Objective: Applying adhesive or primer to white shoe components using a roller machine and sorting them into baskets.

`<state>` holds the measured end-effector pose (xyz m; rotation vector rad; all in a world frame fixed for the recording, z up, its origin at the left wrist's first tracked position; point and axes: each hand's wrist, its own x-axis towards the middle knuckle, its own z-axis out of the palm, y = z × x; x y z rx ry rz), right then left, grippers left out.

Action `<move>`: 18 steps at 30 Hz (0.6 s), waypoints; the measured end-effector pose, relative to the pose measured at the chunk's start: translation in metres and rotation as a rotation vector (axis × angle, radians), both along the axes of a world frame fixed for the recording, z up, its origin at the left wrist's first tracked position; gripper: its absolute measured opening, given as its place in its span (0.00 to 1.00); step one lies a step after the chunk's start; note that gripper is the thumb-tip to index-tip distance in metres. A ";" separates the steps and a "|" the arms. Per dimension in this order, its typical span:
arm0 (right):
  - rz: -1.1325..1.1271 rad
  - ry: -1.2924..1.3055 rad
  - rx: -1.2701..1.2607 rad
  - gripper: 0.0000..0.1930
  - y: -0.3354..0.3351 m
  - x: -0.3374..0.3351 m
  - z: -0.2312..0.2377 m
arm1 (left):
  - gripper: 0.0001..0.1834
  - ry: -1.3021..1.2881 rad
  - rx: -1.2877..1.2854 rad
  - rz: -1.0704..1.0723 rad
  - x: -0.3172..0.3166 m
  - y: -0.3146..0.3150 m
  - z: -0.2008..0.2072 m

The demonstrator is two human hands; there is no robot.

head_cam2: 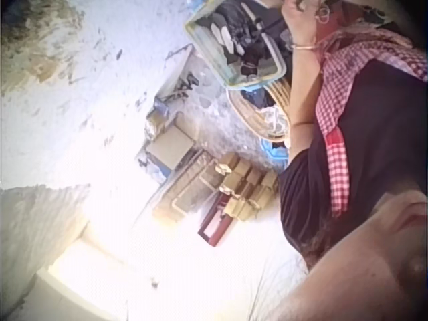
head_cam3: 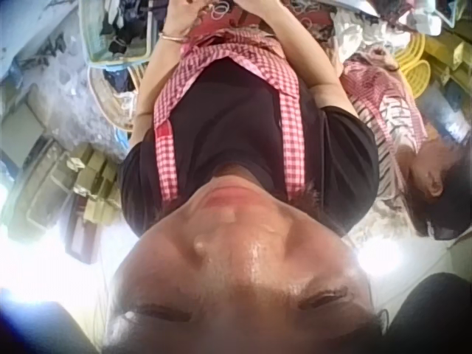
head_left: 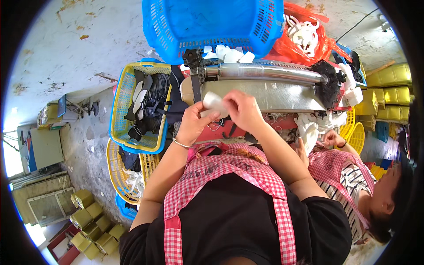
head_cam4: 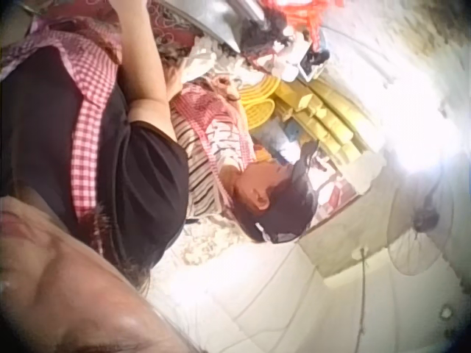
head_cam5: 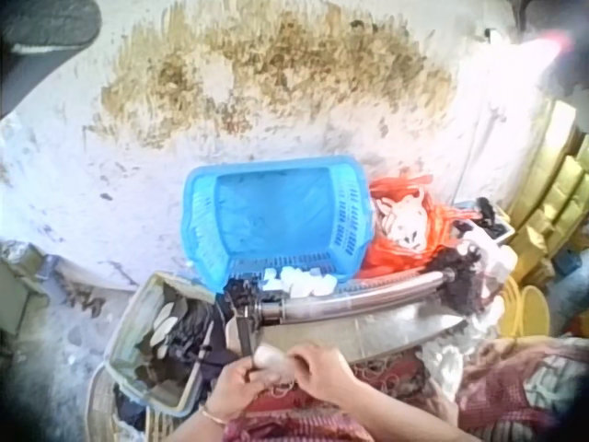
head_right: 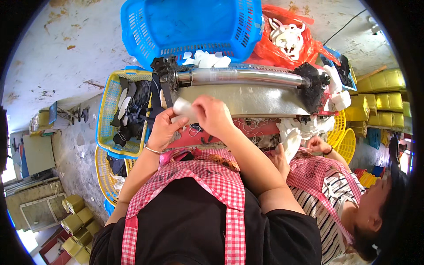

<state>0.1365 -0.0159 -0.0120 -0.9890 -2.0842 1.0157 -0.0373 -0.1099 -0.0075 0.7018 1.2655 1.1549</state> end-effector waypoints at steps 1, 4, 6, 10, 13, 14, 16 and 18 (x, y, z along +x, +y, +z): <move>-0.098 -0.024 -0.137 0.06 0.005 0.001 -0.004 | 0.15 -0.005 0.000 -0.016 0.001 0.000 0.001; -0.286 0.093 -0.706 0.08 0.031 0.003 -0.010 | 0.16 0.037 -0.027 -0.016 0.004 0.000 0.002; -0.362 0.314 -0.947 0.08 0.042 0.000 -0.010 | 0.15 0.090 -0.036 -0.012 0.006 0.000 0.003; -0.229 0.425 -0.982 0.10 0.035 -0.004 -0.001 | 0.13 0.155 -0.008 0.020 0.008 -0.002 0.002; 0.207 0.052 -0.329 0.09 0.012 0.001 0.011 | 0.10 0.099 0.030 0.078 0.003 0.002 -0.003; 0.222 0.093 -0.298 0.05 0.007 0.002 0.015 | 0.10 0.070 0.035 0.100 0.000 0.004 -0.004; 0.131 -0.005 0.023 0.03 0.004 -0.001 0.021 | 0.11 0.027 -0.009 0.046 -0.007 0.010 -0.004; 0.111 -0.048 0.192 0.04 0.002 -0.003 0.028 | 0.13 -0.015 -0.034 -0.031 -0.015 0.012 0.000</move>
